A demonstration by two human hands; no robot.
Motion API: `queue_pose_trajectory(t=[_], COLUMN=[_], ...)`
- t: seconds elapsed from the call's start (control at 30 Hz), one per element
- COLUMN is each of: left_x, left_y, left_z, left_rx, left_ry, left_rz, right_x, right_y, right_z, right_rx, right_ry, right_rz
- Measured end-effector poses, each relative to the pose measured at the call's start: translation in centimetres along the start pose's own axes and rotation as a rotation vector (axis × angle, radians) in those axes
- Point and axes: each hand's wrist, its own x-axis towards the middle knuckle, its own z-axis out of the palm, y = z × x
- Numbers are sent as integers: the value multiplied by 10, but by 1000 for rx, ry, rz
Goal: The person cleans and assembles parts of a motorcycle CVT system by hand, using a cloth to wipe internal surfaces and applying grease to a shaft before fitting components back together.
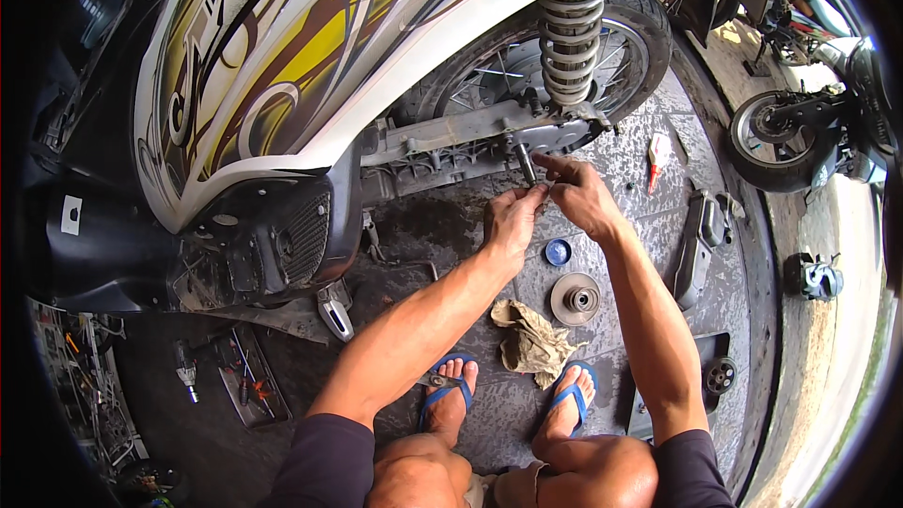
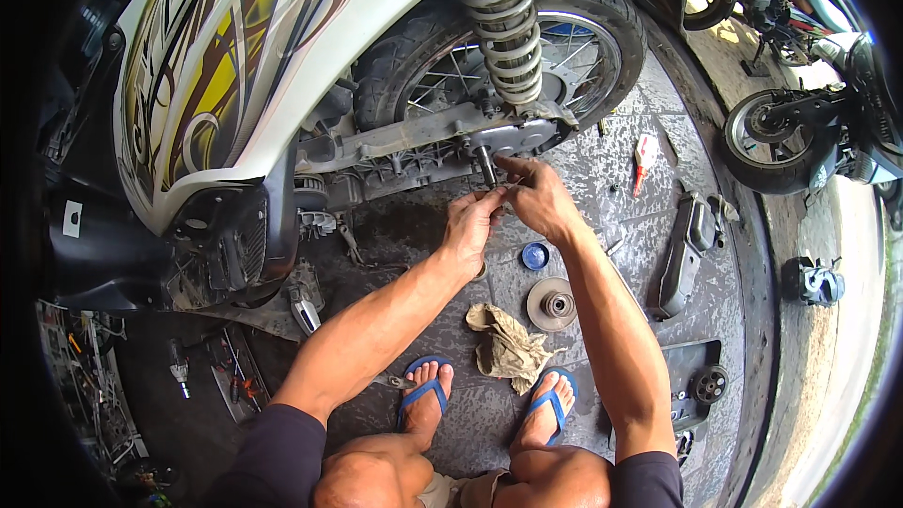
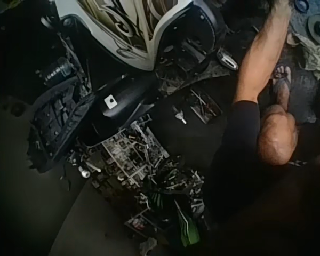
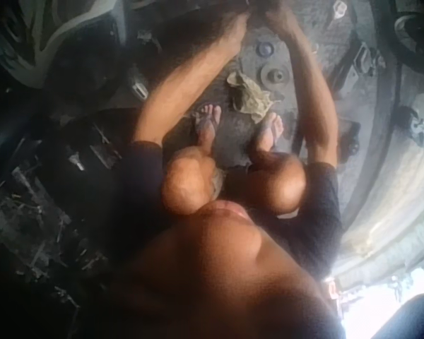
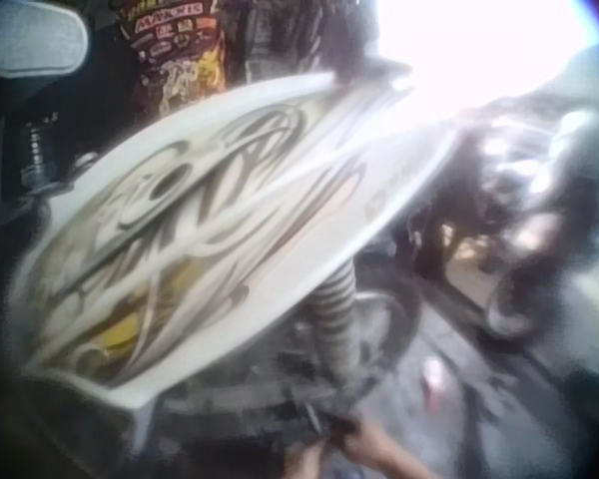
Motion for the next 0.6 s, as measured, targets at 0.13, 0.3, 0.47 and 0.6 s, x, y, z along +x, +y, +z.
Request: queue_pose_trajectory(t=[0.13, 0.3, 0.47, 0.6], left_x=[-6, -11, -9, -6], left_y=[5, 7, 6, 1], left_z=[-4, 1, -1, -1], left_rx=[37, -83, -35, -45], left_ry=[10, -49, -39, 13], left_rz=[6, 21, 32, 9], right_x=[-12, -8, -10, -14], right_y=[-23, -25, -29, -33], right_z=[12, 11, 8, 12], right_rx=[-255, -484, -500, -735], right_ry=[-26, 33, 41, 47], right_rz=[-28, -124, -139, -172])
